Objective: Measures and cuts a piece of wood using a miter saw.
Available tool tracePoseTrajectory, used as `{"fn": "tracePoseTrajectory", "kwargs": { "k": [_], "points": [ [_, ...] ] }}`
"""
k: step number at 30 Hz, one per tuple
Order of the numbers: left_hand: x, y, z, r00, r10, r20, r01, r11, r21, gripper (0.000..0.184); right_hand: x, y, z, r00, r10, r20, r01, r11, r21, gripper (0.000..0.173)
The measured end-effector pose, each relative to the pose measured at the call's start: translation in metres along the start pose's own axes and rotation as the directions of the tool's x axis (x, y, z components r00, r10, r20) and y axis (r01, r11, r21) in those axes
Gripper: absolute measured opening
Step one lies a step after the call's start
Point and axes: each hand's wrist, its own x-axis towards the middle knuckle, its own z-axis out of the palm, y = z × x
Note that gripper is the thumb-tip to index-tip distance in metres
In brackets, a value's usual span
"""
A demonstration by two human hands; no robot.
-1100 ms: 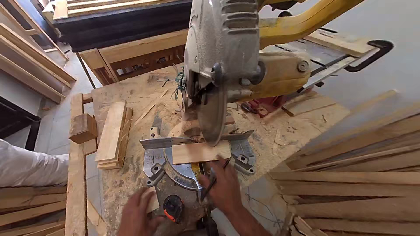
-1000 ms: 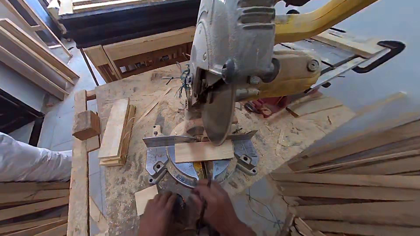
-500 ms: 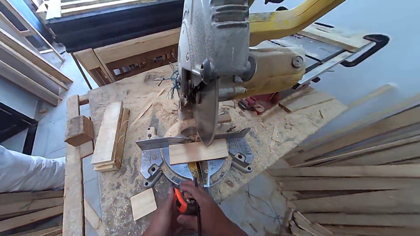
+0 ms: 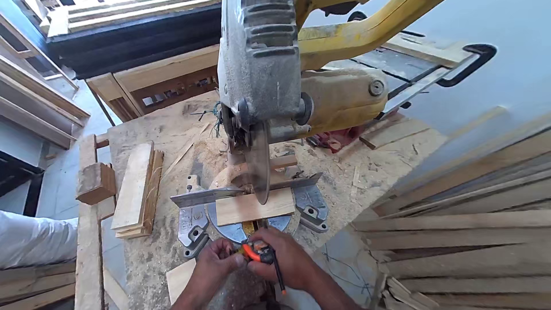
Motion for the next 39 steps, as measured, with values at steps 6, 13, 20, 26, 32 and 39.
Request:
{"fn": "tracePoseTrajectory", "kwargs": {
  "k": [6,13,20,26,32,39],
  "points": [
    [0.057,0.024,-0.024,0.868,0.025,-0.495,0.199,0.897,0.394,0.022,0.012,0.075,-0.071,0.915,0.151,-0.374,-0.252,0.938,-0.237,0.047],
    [0.078,0.012,-0.011,0.833,0.091,-0.545,0.329,0.711,0.622,0.027,0.024,0.120,-0.070,0.871,0.174,-0.459,-0.333,0.897,-0.291,0.055],
    [0.081,0.008,-0.011,0.844,0.168,-0.510,0.298,0.643,0.705,0.025,0.014,0.130,-0.062,0.858,0.017,-0.513,-0.269,0.866,-0.421,0.064],
    [0.080,0.008,-0.011,0.852,0.172,-0.494,0.284,0.641,0.713,0.027,0.025,0.080,-0.031,0.681,-0.292,-0.672,0.232,0.956,-0.181,0.064],
    [0.079,0.008,-0.010,0.853,0.175,-0.492,0.291,0.623,0.726,0.028,0.071,0.046,0.007,0.949,0.119,-0.293,-0.031,0.957,0.288,0.021],
    [0.081,0.007,-0.011,0.855,0.176,-0.489,0.296,0.608,0.737,0.028,0.081,0.045,0.011,0.931,0.118,-0.344,-0.051,0.979,0.198,0.004]
  ]
}}
